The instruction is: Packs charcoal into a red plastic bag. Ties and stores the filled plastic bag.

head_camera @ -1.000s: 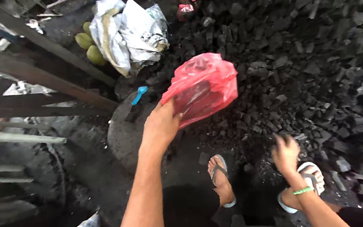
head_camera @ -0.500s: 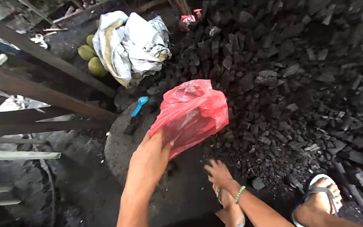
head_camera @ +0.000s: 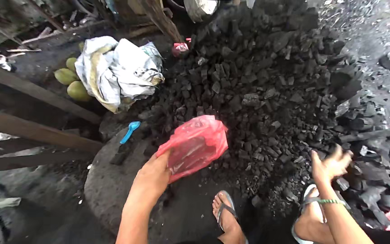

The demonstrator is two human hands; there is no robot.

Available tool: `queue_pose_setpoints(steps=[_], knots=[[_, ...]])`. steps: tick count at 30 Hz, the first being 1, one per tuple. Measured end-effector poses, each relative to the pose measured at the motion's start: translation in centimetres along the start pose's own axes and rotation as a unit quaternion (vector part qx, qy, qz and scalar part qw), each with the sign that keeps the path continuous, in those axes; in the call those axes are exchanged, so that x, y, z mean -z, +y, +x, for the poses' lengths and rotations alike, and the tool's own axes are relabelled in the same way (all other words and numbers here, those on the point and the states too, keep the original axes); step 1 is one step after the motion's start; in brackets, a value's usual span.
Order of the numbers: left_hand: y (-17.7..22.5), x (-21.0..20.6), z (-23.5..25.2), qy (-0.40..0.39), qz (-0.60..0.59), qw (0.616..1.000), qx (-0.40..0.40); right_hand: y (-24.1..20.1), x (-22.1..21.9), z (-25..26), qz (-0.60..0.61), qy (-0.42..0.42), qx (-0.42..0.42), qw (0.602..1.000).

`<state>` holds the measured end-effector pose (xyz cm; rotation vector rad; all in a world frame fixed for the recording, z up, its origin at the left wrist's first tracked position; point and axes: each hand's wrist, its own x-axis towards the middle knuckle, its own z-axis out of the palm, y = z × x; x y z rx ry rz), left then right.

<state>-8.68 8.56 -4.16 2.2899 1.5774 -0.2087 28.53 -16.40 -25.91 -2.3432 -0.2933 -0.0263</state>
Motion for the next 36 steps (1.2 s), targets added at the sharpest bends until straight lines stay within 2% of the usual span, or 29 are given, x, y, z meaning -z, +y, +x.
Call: queue_pose_setpoints(steps=[2, 4, 6, 8, 10, 12, 18, 22, 26, 29, 31, 33, 35, 36], knots=[[0.5, 0.0, 0.3, -0.06, 0.017, 0.998, 0.012, -4.8, -2.9, 2.0, 0.007, -0.071, 0.146, 0.987], [0.6, -0.2, 0.9, -0.105, 0.029, 0.994, 0.022, -10.4, -6.2, 4.8, 0.002, -0.098, 0.286, 0.953], [0.6, -0.3, 1.3, -0.121, 0.035, 0.992, 0.03, -16.4, -8.3, 6.7, -0.027, -0.159, 0.368, 0.916], [0.6, -0.2, 1.6, -0.12, 0.032, 0.992, 0.034, -21.1, -10.2, 7.5, -0.057, -0.233, 0.395, 0.887], [0.7, -0.2, 1.9, -0.113, 0.032, 0.993, 0.033, -22.9, -12.2, 7.4, -0.096, -0.291, 0.381, 0.872], [0.8, -0.1, 2.1, -0.104, 0.036, 0.993, 0.031, -22.4, -13.5, 6.6, -0.123, -0.305, 0.366, 0.871], [0.0, -0.4, 1.9, -0.097, 0.032, 0.994, 0.035, -14.9, -13.1, 1.8, -0.158, -0.265, 0.39, 0.868], [-0.3, -0.5, 1.8, -0.099, 0.03, 0.994, 0.043, -11.4, -11.7, -1.2, -0.192, -0.338, 0.301, 0.871], [-0.1, -0.9, 2.0, -0.111, 0.039, 0.992, 0.044, -9.8, -10.9, -3.9, -0.2, -0.441, 0.29, 0.826], [0.3, -1.5, 2.2, -0.122, 0.05, 0.99, 0.042, -8.8, -10.8, -5.5, -0.234, -0.475, 0.315, 0.788], [0.6, -2.1, 2.4, -0.132, 0.057, 0.989, 0.039, -8.8, -10.4, -5.6, -0.212, -0.472, 0.283, 0.807], [1.0, -2.7, 2.5, -0.146, 0.064, 0.986, 0.038, -9.3, -9.7, -5.2, -0.15, -0.45, 0.219, 0.853], [1.6, -3.2, 2.6, -0.159, 0.07, 0.984, 0.038, -10.1, -8.8, -4.6, -0.017, -0.408, 0.119, 0.905], [2.0, -3.5, 2.6, -0.165, 0.068, 0.983, 0.038, -10.8, -8.3, -4.5, 0.091, -0.386, 0.046, 0.917]])
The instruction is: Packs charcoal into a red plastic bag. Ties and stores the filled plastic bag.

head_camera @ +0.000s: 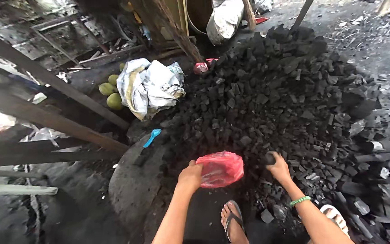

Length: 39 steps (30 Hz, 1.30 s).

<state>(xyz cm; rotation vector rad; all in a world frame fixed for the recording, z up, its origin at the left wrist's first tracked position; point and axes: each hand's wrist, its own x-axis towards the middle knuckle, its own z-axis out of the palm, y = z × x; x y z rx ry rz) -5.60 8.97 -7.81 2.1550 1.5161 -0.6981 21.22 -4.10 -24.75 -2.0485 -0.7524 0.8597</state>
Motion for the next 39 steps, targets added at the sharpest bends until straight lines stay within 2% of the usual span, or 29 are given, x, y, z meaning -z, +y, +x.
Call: queue_pose_setpoints(steps=[1, 3, 4, 5, 6, 7, 8, 9, 10, 11, 12, 13, 15, 16, 18, 20, 23, 27, 32, 39], knots=[[0.5, -0.2, 0.1, -0.006, -0.003, 1.0, -0.002, -1.0, 0.1, -0.5, 0.148, 0.025, -0.023, 0.988], [1.7, -0.7, 0.4, -0.02, -0.013, 0.999, -0.026, -3.8, -0.2, -2.2, 0.407, 0.014, -0.052, 0.912], [2.3, -1.1, 0.6, -0.029, -0.028, 0.998, -0.053, -5.1, -0.7, -3.3, 0.495, -0.019, -0.054, 0.867], [2.8, -1.4, 0.8, -0.041, -0.051, 0.994, -0.084, -6.2, -1.6, -4.3, 0.538, -0.06, -0.049, 0.839], [3.4, -1.8, 1.1, -0.058, -0.081, 0.989, -0.112, -6.8, -2.6, -5.2, 0.533, -0.112, -0.037, 0.838], [3.9, -2.2, 1.3, -0.075, -0.119, 0.981, -0.131, -6.9, -3.6, -5.7, 0.473, -0.17, -0.014, 0.864], [4.3, -2.8, 1.6, -0.09, -0.149, 0.975, -0.141, -6.4, -4.5, -5.8, 0.346, -0.234, 0.024, 0.908], [4.5, -3.5, 2.0, -0.107, -0.162, 0.971, -0.142, -5.9, -5.0, -5.4, 0.139, -0.298, 0.07, 0.942], [4.7, -4.4, 2.5, -0.132, -0.155, 0.97, -0.136, -5.7, -5.5, -5.1, -0.094, -0.351, 0.102, 0.926], [4.8, -5.4, 2.8, -0.155, -0.131, 0.97, -0.13, -5.7, -5.9, -4.9, -0.263, -0.395, 0.097, 0.875], [4.7, -6.5, 2.9, -0.172, -0.104, 0.971, -0.132, -5.8, -5.9, -4.5, -0.338, -0.425, 0.087, 0.835], [4.8, -6.9, 2.8, -0.188, -0.077, 0.969, -0.141, -6.4, -5.5, -3.7, -0.345, -0.443, 0.095, 0.822], [5.2, -6.6, 2.3, -0.222, -0.028, 0.962, -0.156, -8.6, -3.9, -1.3, -0.265, -0.442, 0.143, 0.845], [5.2, -6.6, 2.2, -0.235, -0.009, 0.958, -0.161, -10.0, -3.4, 0.0, -0.239, -0.412, 0.163, 0.864], [5.3, -6.5, 2.5, -0.247, 0.015, 0.954, -0.169, -12.4, -3.0, 3.1, -0.268, -0.273, 0.213, 0.899], [5.5, -6.4, 2.6, -0.251, 0.023, 0.952, -0.172, -13.3, -4.0, 6.8, -0.326, -0.171, 0.234, 0.9], [6.0, -6.2, 2.6, -0.263, 0.033, 0.95, -0.167, -11.2, -5.7, 10.5, -0.411, -0.161, 0.183, 0.879], [5.7, -6.4, 2.8, -0.259, 0.04, 0.952, -0.161, -6.8, -7.5, 8.5, -0.467, -0.164, 0.152, 0.855], [5.2, -6.5, 2.7, -0.219, -0.001, 0.965, -0.144, -3.6, -7.0, 3.6, -0.455, -0.214, 0.13, 0.855], [4.5, -6.8, 2.9, -0.208, 0.006, 0.966, -0.152, 1.4, -4.6, 0.9, -0.454, -0.203, 0.174, 0.85]])
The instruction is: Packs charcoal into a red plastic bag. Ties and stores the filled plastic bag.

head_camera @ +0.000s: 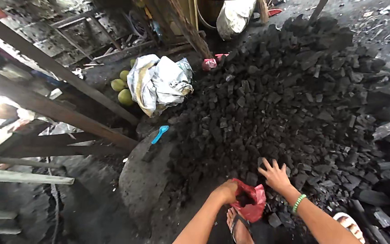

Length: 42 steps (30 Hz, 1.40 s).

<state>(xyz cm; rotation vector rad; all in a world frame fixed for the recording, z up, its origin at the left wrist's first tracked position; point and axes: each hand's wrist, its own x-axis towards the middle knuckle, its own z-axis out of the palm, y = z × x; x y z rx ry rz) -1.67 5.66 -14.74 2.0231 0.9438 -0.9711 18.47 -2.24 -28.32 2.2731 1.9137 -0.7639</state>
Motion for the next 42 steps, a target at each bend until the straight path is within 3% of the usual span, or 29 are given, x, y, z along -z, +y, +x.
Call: queue_pose_setpoints(steps=[6, 8, 10, 11, 12, 15, 17, 18, 19, 20, 22, 24, 26, 27, 28, 30, 32, 33, 34, 36, 39, 42], knots=[[-0.3, 0.1, 0.2, 0.013, -0.006, 0.999, -0.029, 2.3, -0.1, -0.9, 0.086, 0.059, -0.034, 0.994], [-0.3, 0.2, 0.3, 0.014, -0.011, 0.999, -0.038, 2.7, 0.2, -1.1, 0.183, 0.112, -0.067, 0.974], [0.0, 0.5, 0.1, 0.011, -0.025, 0.998, -0.049, 2.6, 0.5, -1.7, 0.321, 0.168, -0.094, 0.927], [0.1, 0.6, 0.0, 0.011, -0.04, 0.998, -0.056, 2.2, 0.7, -2.1, 0.416, 0.193, -0.109, 0.882], [0.4, 0.8, -0.2, 0.013, -0.061, 0.996, -0.064, 1.6, 0.7, -2.6, 0.53, 0.209, -0.123, 0.812], [1.4, 1.2, -0.6, 0.025, -0.153, 0.985, -0.071, -1.7, 0.4, -5.0, 0.836, 0.194, -0.108, 0.501], [1.8, 1.2, -0.4, 0.048, -0.199, 0.977, -0.064, -4.3, -0.2, -6.7, 0.929, 0.148, -0.074, 0.33], [1.9, 1.2, -0.4, 0.063, -0.226, 0.97, -0.061, -5.5, -0.6, -7.3, 0.949, 0.124, -0.061, 0.283], [2.2, 1.4, -0.8, 0.074, -0.263, 0.96, -0.061, -6.5, -1.1, -7.5, 0.959, 0.092, -0.052, 0.263], [2.5, 1.6, -1.5, 0.077, -0.298, 0.949, -0.063, -7.4, -1.4, -7.7, 0.957, 0.064, -0.052, 0.277], [3.1, 2.1, -2.5, 0.083, -0.356, 0.927, -0.082, -8.7, -1.4, -7.8, 0.918, 0.008, -0.066, 0.39], [3.4, 2.8, -3.2, 0.089, -0.387, 0.91, -0.116, -8.6, -0.4, -7.3, 0.809, -0.047, -0.071, 0.581], [3.2, 3.3, -3.7, 0.099, -0.382, 0.908, -0.141, -7.6, 2.0, -6.7, 0.598, -0.065, -0.048, 0.798], [2.7, 3.5, -3.9, 0.117, -0.371, 0.909, -0.15, -6.8, 3.7, -6.5, 0.478, -0.066, -0.031, 0.875], [2.0, 3.8, -4.0, 0.141, -0.366, 0.906, -0.157, -5.9, 5.5, -6.6, 0.403, -0.056, -0.009, 0.913], [0.8, 4.2, -4.5, 0.177, -0.382, 0.893, -0.159, -3.6, 9.2, -7.7, 0.407, -0.004, 0.045, 0.912], [0.1, 4.1, -4.3, 0.222, -0.41, 0.872, -0.15, -0.4, 11.0, -8.8, 0.526, 0.08, 0.05, 0.845], [-0.1, 4.0, -3.9, 0.232, -0.403, 0.875, -0.133, 1.3, 10.8, -9.0, 0.568, 0.142, 0.009, 0.81], [-0.3, 3.7, -3.3, 0.236, -0.378, 0.889, -0.108, 3.0, 10.0, -9.2, 0.561, 0.206, -0.063, 0.8], [-0.2, 3.3, -2.1, 0.231, -0.29, 0.927, -0.061, 6.8, 7.0, -9.2, 0.467, 0.279, -0.224, 0.809], [1.0, 3.6, -1.5, 0.204, -0.185, 0.96, -0.044, 9.9, 0.4, -7.2, 0.407, 0.263, -0.338, 0.806], [1.9, 4.1, -1.4, 0.206, -0.156, 0.965, -0.051, 6.3, -1.9, -5.8, 0.381, 0.215, -0.355, 0.826]])
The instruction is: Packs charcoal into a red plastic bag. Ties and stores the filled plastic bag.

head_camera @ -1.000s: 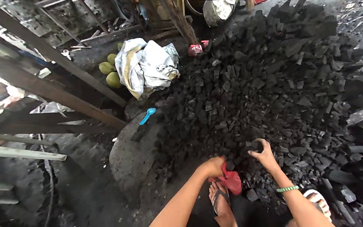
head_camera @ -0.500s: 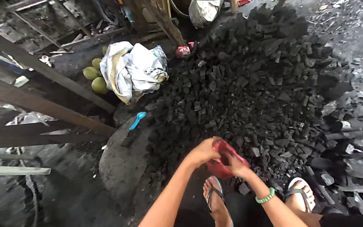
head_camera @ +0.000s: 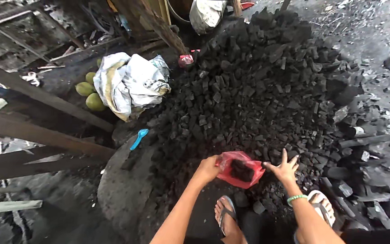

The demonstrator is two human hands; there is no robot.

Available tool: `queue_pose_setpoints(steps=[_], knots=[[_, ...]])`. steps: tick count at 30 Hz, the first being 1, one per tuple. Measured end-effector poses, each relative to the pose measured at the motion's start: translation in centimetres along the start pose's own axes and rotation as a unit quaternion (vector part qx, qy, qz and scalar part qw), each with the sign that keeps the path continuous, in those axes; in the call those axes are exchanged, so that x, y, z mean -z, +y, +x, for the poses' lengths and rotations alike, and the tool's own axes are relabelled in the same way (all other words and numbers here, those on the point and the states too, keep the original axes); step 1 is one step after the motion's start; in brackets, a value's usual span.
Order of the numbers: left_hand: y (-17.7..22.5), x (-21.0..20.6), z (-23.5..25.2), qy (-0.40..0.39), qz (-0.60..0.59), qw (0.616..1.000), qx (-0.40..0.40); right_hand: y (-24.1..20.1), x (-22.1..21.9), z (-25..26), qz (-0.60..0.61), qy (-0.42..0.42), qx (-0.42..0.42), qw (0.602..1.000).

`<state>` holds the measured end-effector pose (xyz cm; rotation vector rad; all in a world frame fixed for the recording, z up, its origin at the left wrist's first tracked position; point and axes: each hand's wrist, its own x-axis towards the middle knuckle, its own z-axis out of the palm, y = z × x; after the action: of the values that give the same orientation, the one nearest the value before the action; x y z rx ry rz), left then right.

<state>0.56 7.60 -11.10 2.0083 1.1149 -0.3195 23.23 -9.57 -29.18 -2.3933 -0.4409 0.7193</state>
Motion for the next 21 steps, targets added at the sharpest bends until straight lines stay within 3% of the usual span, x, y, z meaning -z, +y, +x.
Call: queue_pose_setpoints(steps=[3, 7, 10, 14, 18, 21], knots=[[0.6, 0.3, 0.5, 0.02, 0.036, 0.999, -0.007, -1.7, -2.3, -2.7, -0.059, -0.019, 0.002, 0.998], [2.5, 1.0, 0.2, 0.02, 0.052, 0.998, -0.009, -0.8, -4.1, -3.5, -0.121, -0.06, 0.012, 0.991], [3.1, 1.6, -0.6, -0.003, -0.117, 0.992, -0.035, -0.3, -3.1, -1.8, -0.109, -0.075, 0.001, 0.991], [4.9, 1.6, -2.3, 0.014, -0.372, 0.927, -0.042, -0.2, -2.0, -0.4, -0.091, -0.1, -0.004, 0.991], [6.0, 1.2, -2.7, 0.01, -0.45, 0.893, -0.024, 1.4, -0.5, 1.3, 0.075, -0.106, 0.035, 0.991], [5.6, 0.0, -2.0, 0.003, -0.43, 0.903, -0.001, 0.6, 1.2, 0.7, 0.332, -0.115, -0.045, 0.935]])
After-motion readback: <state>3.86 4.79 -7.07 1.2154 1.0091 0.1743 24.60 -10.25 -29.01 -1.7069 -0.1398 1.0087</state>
